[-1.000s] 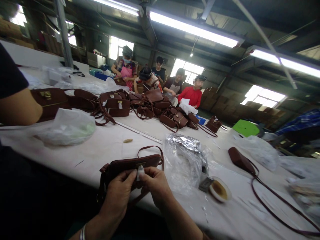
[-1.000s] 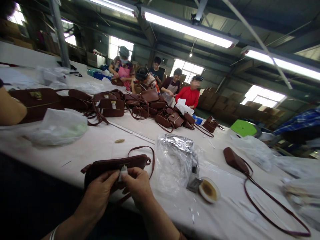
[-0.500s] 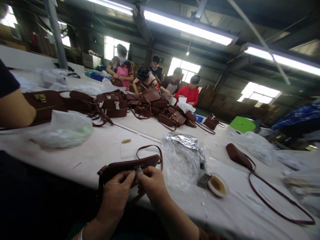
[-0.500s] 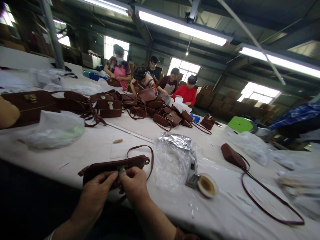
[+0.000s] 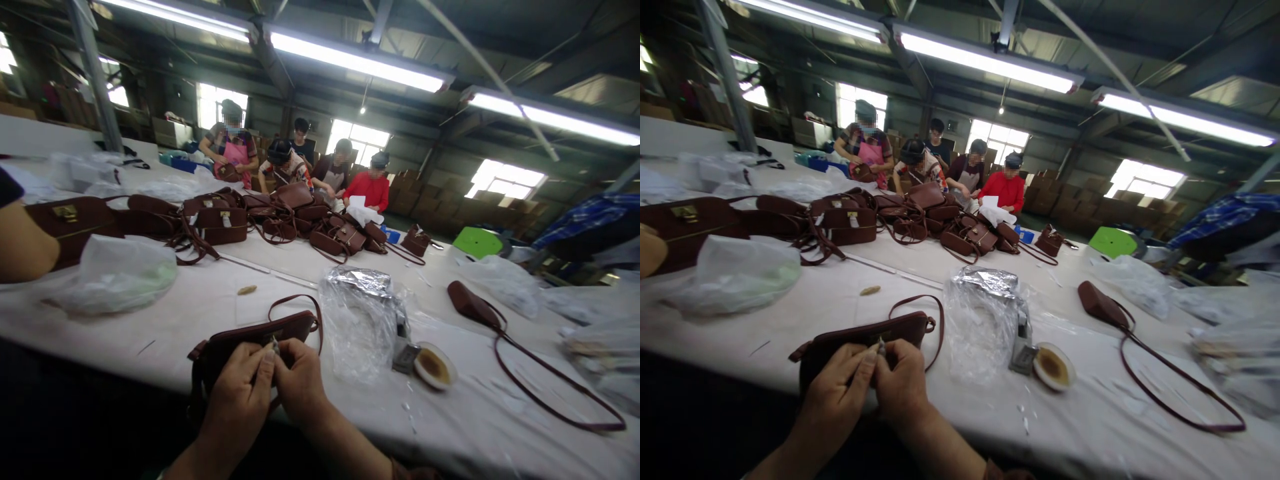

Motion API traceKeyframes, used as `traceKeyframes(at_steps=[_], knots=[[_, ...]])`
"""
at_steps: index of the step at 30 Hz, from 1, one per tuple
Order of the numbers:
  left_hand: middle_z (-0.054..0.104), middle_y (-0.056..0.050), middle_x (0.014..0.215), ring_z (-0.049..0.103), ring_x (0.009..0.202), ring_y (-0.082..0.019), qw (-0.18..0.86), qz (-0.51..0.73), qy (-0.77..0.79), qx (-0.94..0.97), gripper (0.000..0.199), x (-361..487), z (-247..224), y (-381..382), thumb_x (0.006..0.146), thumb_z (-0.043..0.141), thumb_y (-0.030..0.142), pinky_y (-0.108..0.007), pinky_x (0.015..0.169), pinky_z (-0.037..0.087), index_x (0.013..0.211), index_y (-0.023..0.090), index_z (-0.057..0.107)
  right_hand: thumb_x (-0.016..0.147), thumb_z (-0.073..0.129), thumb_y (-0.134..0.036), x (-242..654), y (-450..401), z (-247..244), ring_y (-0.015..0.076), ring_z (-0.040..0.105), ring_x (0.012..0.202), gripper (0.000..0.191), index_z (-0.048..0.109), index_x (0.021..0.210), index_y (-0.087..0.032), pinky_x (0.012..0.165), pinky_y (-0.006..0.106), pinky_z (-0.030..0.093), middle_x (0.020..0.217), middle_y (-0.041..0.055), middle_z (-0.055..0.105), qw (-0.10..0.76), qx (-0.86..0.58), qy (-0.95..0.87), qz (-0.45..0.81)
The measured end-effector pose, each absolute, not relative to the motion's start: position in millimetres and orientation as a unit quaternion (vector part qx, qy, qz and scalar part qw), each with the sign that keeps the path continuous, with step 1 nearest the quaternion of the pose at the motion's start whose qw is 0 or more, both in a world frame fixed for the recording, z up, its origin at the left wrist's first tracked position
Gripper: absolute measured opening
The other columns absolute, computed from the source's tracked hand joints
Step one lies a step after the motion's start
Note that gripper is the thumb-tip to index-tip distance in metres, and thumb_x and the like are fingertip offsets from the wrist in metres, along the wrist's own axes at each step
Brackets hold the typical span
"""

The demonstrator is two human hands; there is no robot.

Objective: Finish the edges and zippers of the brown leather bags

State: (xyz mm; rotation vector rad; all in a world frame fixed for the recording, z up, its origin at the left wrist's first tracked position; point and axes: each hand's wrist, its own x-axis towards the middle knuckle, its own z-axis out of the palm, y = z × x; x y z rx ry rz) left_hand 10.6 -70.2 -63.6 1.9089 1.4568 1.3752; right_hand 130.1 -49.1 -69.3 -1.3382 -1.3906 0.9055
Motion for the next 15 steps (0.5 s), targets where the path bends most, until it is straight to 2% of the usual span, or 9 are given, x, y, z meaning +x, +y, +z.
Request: traceKeyframes(at_steps=[2, 4, 7, 10, 12, 15], knots=[[0.063, -0.006, 0.096, 0.062, 0.090, -0.018, 0.165, 0.457, 0.521, 0.702, 0.036, 10.4, -64.2, -72.4, 0.094, 0.043, 0.037, -0.029, 0.082, 0.051, 0.110, 0.019, 0.069, 0.076, 0.064, -0.026, 131.6, -50.1, -69.9, 0.0184, 0.063, 0.071, 0.015, 0.074, 0.082, -0.017, 0.067, 0.028, 0.050, 0.076, 0.0043, 0.073, 0.496, -0.529, -0.574, 0.381], [0.061, -0.009, 0.098, 0.061, 0.090, -0.021, 0.097, 0.433, 0.517, 0.732, 0.041, 11.2, -66.0, -73.6, 0.094, 0.044, 0.038, -0.033, 0.082, 0.051, 0.119, 0.016, 0.066, 0.077, 0.064, -0.026, 132.7, -50.7, -72.5, 0.0191, 0.064, 0.073, 0.015, 0.075, 0.085, -0.018, 0.068, 0.028, 0.050, 0.079, 0.0039, 0.073, 0.506, -0.508, -0.571, 0.399], [0.060, -0.012, 0.091, 0.057, 0.084, -0.026, -0.039, 0.376, 0.508, 0.774, 0.047, 13.8, -67.3, -73.0, 0.092, 0.044, 0.042, -0.044, 0.079, 0.048, 0.118, 0.009, 0.066, 0.080, 0.064, -0.029, 133.5, -49.6, -78.2, 0.0194, 0.064, 0.075, 0.017, 0.076, 0.086, -0.019, 0.069, 0.029, 0.050, 0.082, 0.0042, 0.074, 0.514, -0.485, -0.554, 0.440], [0.059, -0.014, 0.089, 0.054, 0.083, -0.030, -0.112, 0.326, 0.489, 0.802, 0.054, 14.3, -64.0, -71.6, 0.088, 0.047, 0.047, -0.052, 0.079, 0.045, 0.117, 0.005, 0.066, 0.077, 0.068, -0.031, 134.0, -46.0, -83.1, 0.0181, 0.063, 0.071, 0.018, 0.076, 0.086, -0.017, 0.067, 0.028, 0.050, 0.079, 0.0044, 0.074, 0.525, -0.473, -0.514, 0.486], [0.060, -0.015, 0.093, 0.055, 0.085, -0.030, -0.106, 0.337, 0.467, 0.811, 0.056, 10.6, -61.0, -72.0, 0.088, 0.048, 0.047, -0.051, 0.080, 0.046, 0.121, 0.005, 0.063, 0.074, 0.071, -0.032, 134.5, -43.5, -84.3, 0.0166, 0.062, 0.067, 0.021, 0.075, 0.086, -0.016, 0.064, 0.028, 0.049, 0.076, 0.0044, 0.073, 0.531, -0.461, -0.474, 0.530], [0.060, -0.014, 0.103, 0.058, 0.093, -0.026, -0.022, 0.415, 0.441, 0.796, 0.046, -0.3, -60.3, -75.1, 0.091, 0.047, 0.037, -0.041, 0.083, 0.049, 0.127, 0.010, 0.059, 0.070, 0.075, -0.033, 135.4, -41.7, -83.3, 0.0141, 0.060, 0.058, 0.026, 0.074, 0.087, -0.013, 0.058, 0.026, 0.048, 0.069, 0.0039, 0.071, 0.534, -0.433, -0.423, 0.591]])
